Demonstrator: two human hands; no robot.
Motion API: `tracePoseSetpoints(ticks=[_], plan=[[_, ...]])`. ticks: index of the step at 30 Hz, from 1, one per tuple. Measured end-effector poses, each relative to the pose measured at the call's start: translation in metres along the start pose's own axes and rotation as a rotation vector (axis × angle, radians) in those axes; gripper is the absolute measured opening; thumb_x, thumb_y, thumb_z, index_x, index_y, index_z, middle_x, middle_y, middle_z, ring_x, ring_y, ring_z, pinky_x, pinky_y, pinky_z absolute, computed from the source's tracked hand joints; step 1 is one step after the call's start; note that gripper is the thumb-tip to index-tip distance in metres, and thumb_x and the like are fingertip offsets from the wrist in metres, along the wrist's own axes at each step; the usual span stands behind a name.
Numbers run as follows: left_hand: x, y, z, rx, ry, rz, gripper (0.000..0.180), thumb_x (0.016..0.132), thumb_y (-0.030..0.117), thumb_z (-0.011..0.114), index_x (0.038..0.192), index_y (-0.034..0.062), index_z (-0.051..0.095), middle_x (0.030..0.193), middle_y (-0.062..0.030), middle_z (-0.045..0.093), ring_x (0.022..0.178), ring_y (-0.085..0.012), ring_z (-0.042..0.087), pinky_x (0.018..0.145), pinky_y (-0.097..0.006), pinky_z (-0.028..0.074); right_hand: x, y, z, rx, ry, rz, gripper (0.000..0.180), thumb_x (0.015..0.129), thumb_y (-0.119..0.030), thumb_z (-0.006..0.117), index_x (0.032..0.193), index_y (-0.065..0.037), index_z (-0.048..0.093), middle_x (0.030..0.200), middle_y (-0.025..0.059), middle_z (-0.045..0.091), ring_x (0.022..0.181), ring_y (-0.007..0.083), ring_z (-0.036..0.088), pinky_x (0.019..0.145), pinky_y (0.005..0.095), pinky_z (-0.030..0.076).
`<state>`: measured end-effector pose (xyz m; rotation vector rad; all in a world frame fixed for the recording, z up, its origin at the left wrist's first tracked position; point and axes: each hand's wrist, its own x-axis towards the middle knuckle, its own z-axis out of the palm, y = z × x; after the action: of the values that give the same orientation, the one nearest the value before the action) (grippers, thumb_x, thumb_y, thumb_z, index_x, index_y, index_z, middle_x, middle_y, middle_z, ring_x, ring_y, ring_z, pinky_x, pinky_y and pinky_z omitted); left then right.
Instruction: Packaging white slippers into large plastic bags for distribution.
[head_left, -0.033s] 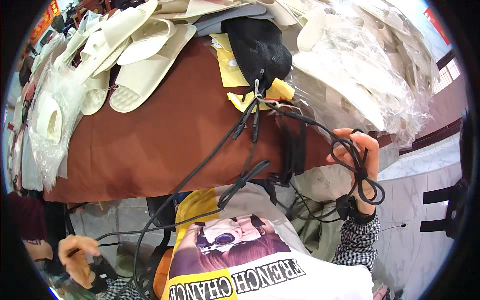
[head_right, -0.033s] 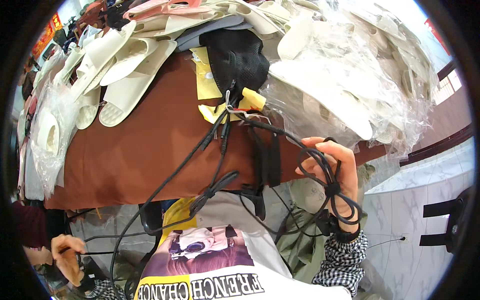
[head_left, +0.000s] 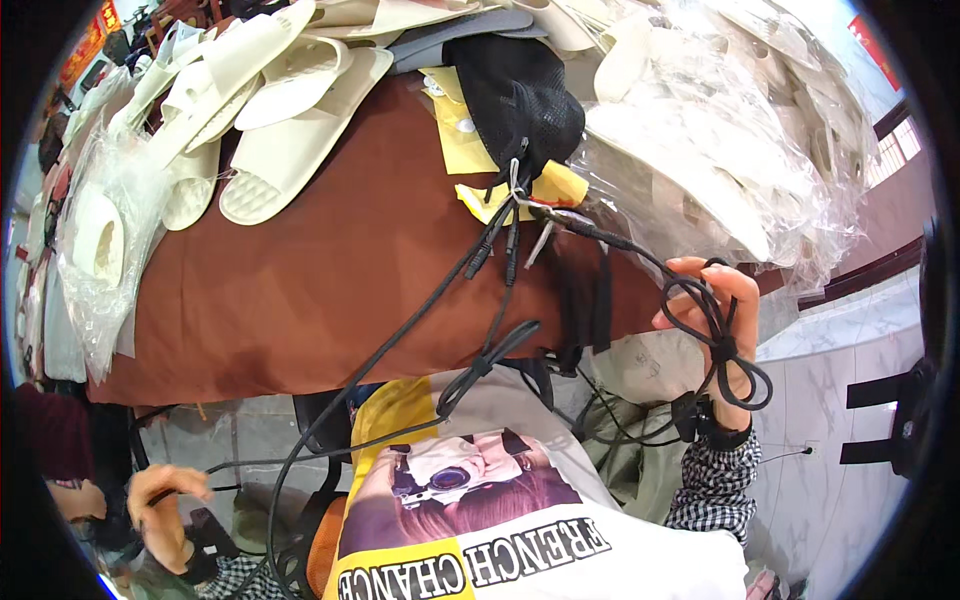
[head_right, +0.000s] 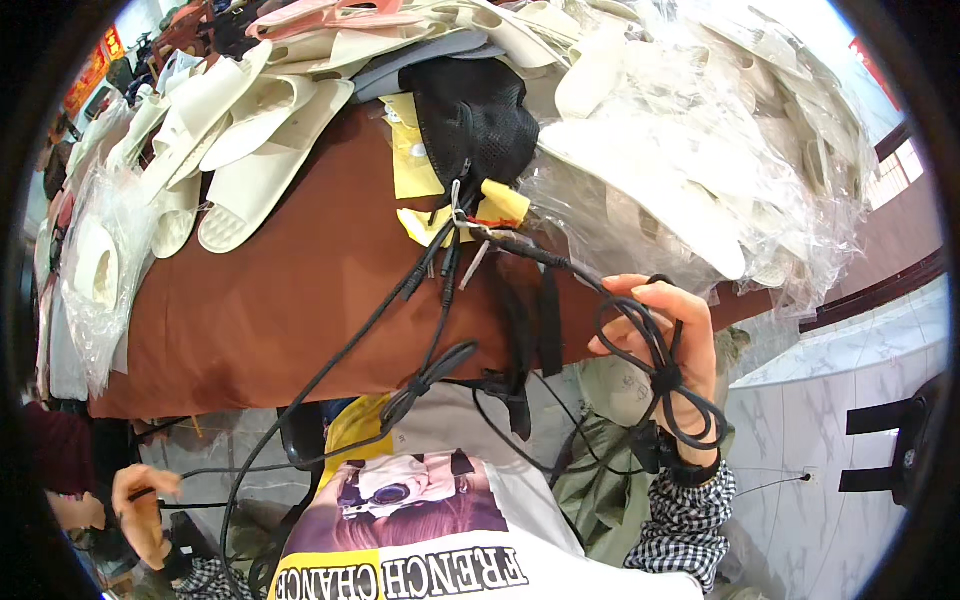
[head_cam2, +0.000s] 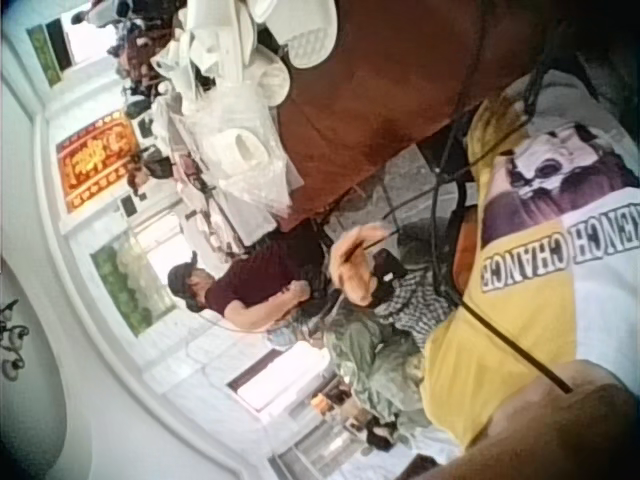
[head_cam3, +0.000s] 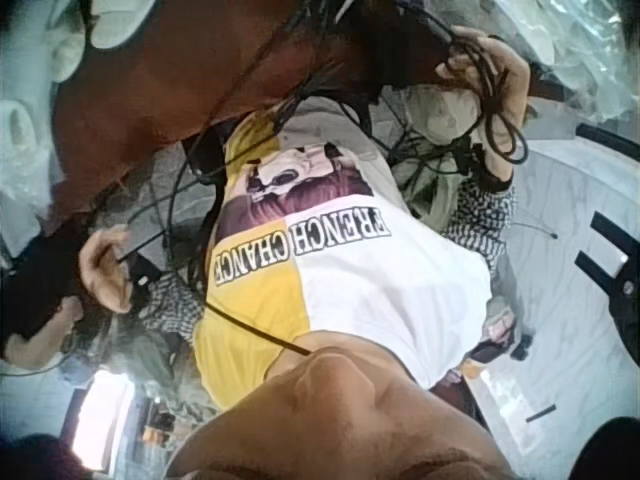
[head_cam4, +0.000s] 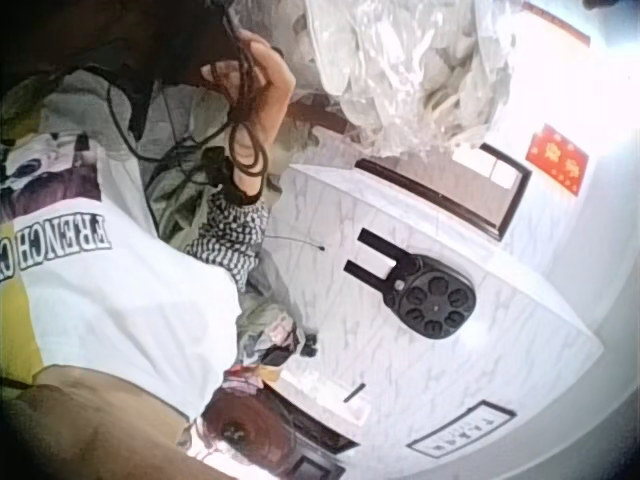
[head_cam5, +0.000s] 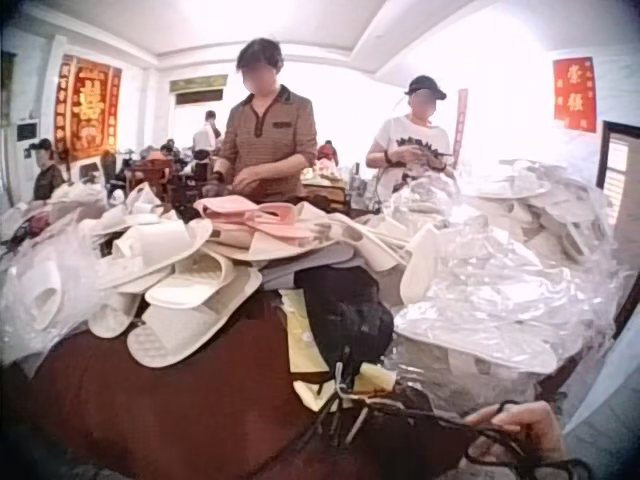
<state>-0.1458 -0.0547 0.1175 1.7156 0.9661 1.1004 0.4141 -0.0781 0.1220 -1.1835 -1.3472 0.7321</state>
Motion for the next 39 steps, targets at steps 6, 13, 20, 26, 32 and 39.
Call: tracePoseSetpoints(ticks=[6,13,20,26,32,39], plan=[[0.021,-0.034,0.020,0.131,0.031,-0.387,0.041,0.100,0.030,0.049,0.110,-0.0065,0.064,0.115,-0.0161,0.062,0.112,-0.0260,0.058,0.101,-0.039,0.044,0.006,-0.009,0.009,0.201,-0.016,0.214,0.093,0.089,-0.038,0.068,0.155,-0.008,0.010,0.145,0.0322,0.040,0.082,0.0351,0.072,0.062,0.0376,0.063],[0.015,-0.116,0.022,0.483,-0.395,-0.552,0.027,0.094,0.013,0.056,0.117,0.0019,0.065,0.106,-0.0145,0.062,0.099,-0.0232,0.059,0.089,-0.033,0.048,-0.028,0.004,0.015,0.354,-0.320,0.583,0.076,0.097,-0.053,0.049,0.139,0.009,0.042,0.118,0.0285,0.063,0.089,0.0346,0.071,0.079,0.0420,0.057],[0.007,-0.159,0.022,-0.293,-0.294,-0.735,0.044,0.097,0.028,0.043,0.118,-0.0046,0.062,0.109,-0.0204,0.066,0.100,-0.0285,0.065,0.089,-0.039,0.052,-0.043,0.028,0.004,0.128,-0.640,0.819,0.058,0.108,-0.035,0.025,0.109,0.007,0.065,0.083,0.0143,0.070,0.092,0.0232,0.068,0.091,0.0338,0.048],[-0.009,-0.169,-0.008,-0.582,0.041,-0.504,0.049,0.093,0.031,0.061,0.127,-0.0033,0.056,0.110,-0.0208,0.066,0.090,-0.0290,0.067,0.079,-0.036,0.055,-0.072,0.095,-0.011,-0.142,-0.802,0.786,0.034,0.100,-0.027,0.045,0.111,-0.001,0.066,0.105,0.0113,0.069,0.099,0.0242,0.063,0.092,0.0353,0.047],[-0.012,-0.207,-0.026,-0.086,-0.028,-0.731,0.035,0.096,0.009,0.055,0.131,0.0032,0.057,0.096,-0.0104,0.069,0.076,-0.0146,0.062,0.070,-0.027,0.048,-0.143,0.188,-0.011,-0.748,-0.953,0.478,0.032,0.088,-0.026,0.063,0.115,-0.009,0.064,0.111,0.0118,0.066,0.110,0.0296,0.059,0.095,0.0370,0.044],[-0.014,-0.243,-0.039,0.055,-0.007,-0.723,0.023,0.097,0.009,0.055,0.114,0.0045,0.069,0.085,-0.0054,0.068,0.079,-0.0141,0.063,0.075,-0.028,0.049,-0.207,0.204,-0.105,-0.278,-0.806,1.217,0.042,0.094,-0.041,0.061,0.118,-0.007,0.066,0.107,0.0074,0.072,0.099,0.0180,0.067,0.091,0.0305,0.049]])
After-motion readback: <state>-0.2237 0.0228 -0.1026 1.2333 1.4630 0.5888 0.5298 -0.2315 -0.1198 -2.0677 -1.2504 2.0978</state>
